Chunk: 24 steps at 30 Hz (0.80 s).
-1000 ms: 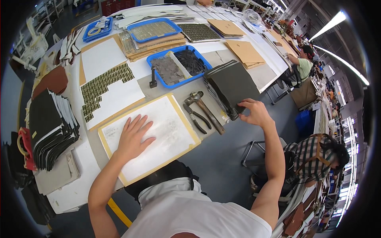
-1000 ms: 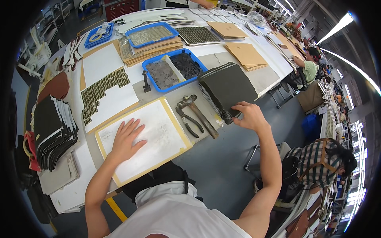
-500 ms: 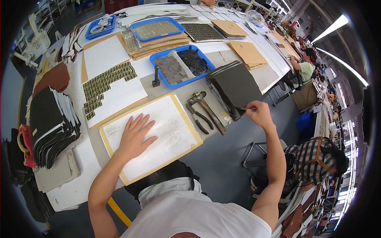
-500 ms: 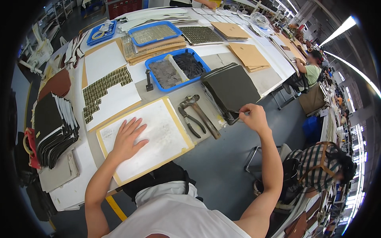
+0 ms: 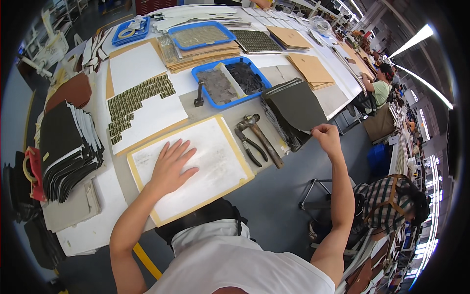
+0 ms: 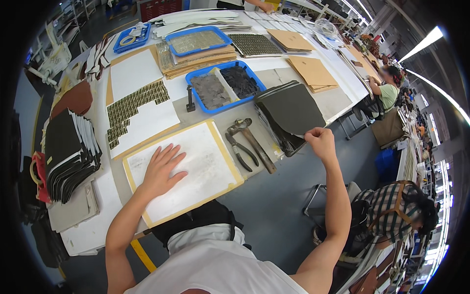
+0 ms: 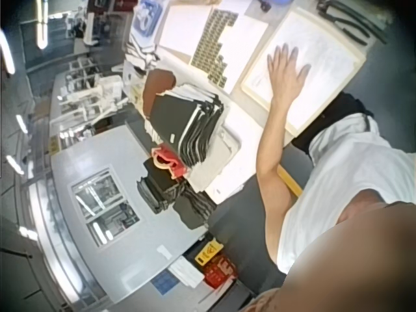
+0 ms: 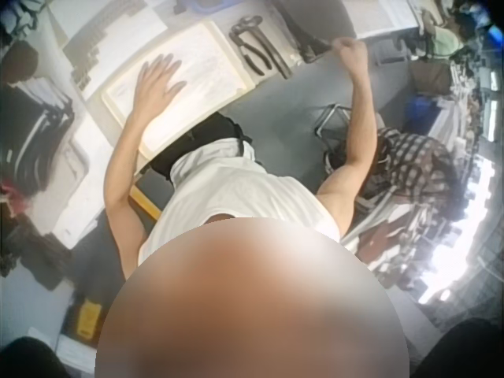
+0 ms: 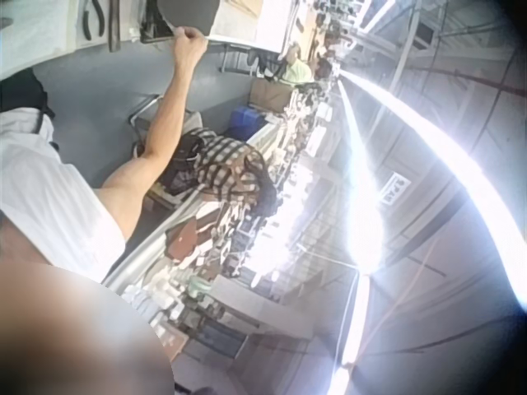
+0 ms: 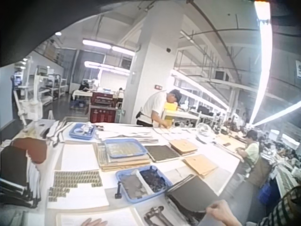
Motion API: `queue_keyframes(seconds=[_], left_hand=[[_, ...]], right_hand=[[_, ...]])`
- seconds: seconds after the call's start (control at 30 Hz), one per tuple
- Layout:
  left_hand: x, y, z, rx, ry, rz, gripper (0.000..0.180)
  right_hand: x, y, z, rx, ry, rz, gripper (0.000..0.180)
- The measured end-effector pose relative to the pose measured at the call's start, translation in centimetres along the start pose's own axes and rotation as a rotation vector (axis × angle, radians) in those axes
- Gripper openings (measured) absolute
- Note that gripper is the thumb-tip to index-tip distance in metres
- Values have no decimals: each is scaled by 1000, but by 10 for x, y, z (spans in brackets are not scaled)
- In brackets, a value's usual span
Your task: Attach metal labels and hardware plates to leather panels using a hammer and assembly tools.
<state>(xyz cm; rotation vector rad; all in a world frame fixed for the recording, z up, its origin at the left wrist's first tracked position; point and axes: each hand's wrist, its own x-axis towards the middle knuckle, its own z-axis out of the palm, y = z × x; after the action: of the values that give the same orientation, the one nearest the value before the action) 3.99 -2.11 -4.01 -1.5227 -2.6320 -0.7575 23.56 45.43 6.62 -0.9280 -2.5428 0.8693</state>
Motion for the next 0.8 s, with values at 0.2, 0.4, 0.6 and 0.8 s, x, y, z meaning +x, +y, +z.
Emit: queue_keyframes(seconds=[0.2,0.4,0.6,0.8], left_hand=[[-1,-11,5,-126,146,42,34],[-8,-34,10,-1120,453,-542,19],[2,-41,-53,-1468,178,-697,50],[-36,-72,-43,-765,97,-459,58]], right_hand=[[-10,-30,24,-97,462,-366,12],[-83,-110,112,111,362,-758,16],[-190,-187,226,245,-207,-1059,21],[-148,-265,264,516,-560,-1034,10]])
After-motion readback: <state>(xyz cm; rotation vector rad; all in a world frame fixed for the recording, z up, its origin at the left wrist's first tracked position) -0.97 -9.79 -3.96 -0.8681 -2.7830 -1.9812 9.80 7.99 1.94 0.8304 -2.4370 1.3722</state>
